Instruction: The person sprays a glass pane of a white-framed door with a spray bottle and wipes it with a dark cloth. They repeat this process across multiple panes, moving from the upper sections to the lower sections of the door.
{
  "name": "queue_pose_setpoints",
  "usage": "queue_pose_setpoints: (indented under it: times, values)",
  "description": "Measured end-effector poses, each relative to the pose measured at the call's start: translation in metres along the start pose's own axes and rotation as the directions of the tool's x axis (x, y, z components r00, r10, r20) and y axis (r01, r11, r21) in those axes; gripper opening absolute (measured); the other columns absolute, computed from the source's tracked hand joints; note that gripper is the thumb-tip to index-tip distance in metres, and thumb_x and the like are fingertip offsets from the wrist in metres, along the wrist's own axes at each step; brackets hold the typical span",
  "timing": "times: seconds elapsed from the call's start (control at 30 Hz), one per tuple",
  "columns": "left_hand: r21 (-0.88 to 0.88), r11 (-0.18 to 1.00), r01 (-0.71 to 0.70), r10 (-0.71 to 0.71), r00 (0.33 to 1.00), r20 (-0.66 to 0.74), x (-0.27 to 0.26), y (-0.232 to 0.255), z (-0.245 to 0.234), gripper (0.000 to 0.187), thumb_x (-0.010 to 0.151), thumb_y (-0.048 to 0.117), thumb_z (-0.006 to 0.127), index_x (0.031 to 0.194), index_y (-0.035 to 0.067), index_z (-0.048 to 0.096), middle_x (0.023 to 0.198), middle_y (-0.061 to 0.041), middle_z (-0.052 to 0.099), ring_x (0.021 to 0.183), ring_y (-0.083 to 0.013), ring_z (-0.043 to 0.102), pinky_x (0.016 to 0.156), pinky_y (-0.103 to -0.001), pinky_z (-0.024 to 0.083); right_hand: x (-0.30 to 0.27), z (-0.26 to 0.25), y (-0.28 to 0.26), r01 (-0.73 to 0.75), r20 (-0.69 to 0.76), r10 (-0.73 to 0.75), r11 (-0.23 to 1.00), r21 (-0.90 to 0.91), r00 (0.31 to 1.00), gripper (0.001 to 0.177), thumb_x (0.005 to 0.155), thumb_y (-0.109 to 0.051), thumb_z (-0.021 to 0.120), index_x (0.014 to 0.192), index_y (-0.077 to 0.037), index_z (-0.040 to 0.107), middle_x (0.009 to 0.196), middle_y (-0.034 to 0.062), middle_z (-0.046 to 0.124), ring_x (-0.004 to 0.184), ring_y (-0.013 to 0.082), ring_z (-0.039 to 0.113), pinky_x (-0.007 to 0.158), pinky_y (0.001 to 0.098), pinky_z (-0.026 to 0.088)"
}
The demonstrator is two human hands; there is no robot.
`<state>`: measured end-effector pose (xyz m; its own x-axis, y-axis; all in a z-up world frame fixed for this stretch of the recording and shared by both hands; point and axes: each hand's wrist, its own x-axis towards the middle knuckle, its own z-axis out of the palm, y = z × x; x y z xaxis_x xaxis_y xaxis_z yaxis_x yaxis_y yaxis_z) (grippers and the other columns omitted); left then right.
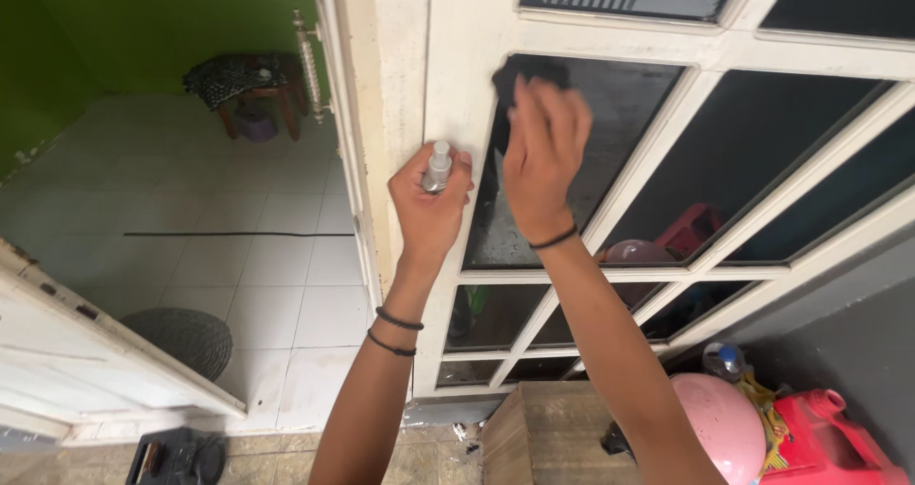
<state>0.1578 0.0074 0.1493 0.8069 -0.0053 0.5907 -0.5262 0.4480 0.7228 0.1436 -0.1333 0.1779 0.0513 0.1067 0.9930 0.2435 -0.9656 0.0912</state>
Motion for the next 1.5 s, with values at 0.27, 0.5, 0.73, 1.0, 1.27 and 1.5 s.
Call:
queue_pose_setpoints:
  times: [0.27,0.5,0.73,1.0,1.27,1.5]
  values:
    - [-0.004,1.0,0.015,-0.015,1.0,0.014,-0.002,-0.001,-0.002,0.016,0.098,0.009,0.069,0.084,0.004,0.064,0.067,0.002,0.06,0.059,-0.0031,0.057,0.051,-0.021,0.045,-0.01,-0.052,0.046,0.191,0.154,-0.174,0.975,-0.109,0.973,0.033,0.09,0.002,0.07,0.122,-0.008,0.075,0.123,0.0111,0.064,0.121,0.0348,0.055,0.104,0.0479,0.041]
    - [0.033,0.999,0.004,-0.004,1.0,0.02,-0.002,0.0,-0.003,0.018,0.099,0.01,0.068,0.082,0.004,0.063,0.065,0.003,0.06,0.057,-0.0024,0.055,0.051,-0.021,0.045,-0.031,-0.05,0.055,-0.011,0.103,0.025,0.991,-0.137,0.994,0.035,0.101,0.005,0.061,0.132,-0.006,0.072,0.134,0.0105,0.064,0.13,0.0352,0.054,0.115,0.0495,0.042]
    - [0.073,0.997,-0.039,0.038,0.999,0.01,-0.006,0.003,0.0,0.019,0.1,0.008,0.068,0.082,0.003,0.062,0.065,0.005,0.057,0.06,0.0,0.049,0.052,-0.021,0.038,-0.101,-0.074,0.057,0.141,0.231,-0.086,0.962,-0.234,0.969,0.026,0.098,-0.005,0.07,0.12,-0.016,0.078,0.121,-0.0003,0.067,0.117,0.0225,0.057,0.105,0.0445,0.026]
    - [0.13,0.988,-0.079,0.082,0.996,-0.016,-0.009,0.006,0.003,0.022,0.099,0.006,0.068,0.08,0.004,0.058,0.064,0.006,0.053,0.06,0.0004,0.047,0.053,-0.021,0.037,-0.015,-0.063,0.084,-0.006,0.086,0.026,0.975,-0.224,0.996,0.033,0.105,-0.002,0.062,0.137,-0.007,0.069,0.136,0.0087,0.063,0.13,0.0298,0.053,0.112,0.0479,0.033]
    - [0.159,0.978,-0.132,0.137,0.99,-0.016,-0.01,0.003,0.003,0.018,0.099,0.005,0.068,0.083,0.003,0.061,0.069,0.006,0.053,0.066,0.0004,0.046,0.056,-0.021,0.037,-0.143,-0.072,0.067,0.072,0.269,-0.025,0.983,-0.166,0.963,0.032,0.096,-0.002,0.065,0.125,-0.013,0.077,0.126,0.0024,0.066,0.12,0.0252,0.053,0.104,0.0451,0.033]
    - [0.221,0.957,-0.189,0.197,0.98,-0.014,-0.011,0.001,0.006,0.019,0.101,0.005,0.068,0.083,0.003,0.059,0.068,0.006,0.052,0.065,-0.0005,0.044,0.057,-0.021,0.034,-0.016,-0.063,0.087,0.032,0.037,-0.028,0.993,-0.11,0.999,0.024,0.107,-0.002,0.062,0.128,-0.004,0.073,0.13,0.0102,0.066,0.125,0.0309,0.059,0.112,0.0438,0.043]
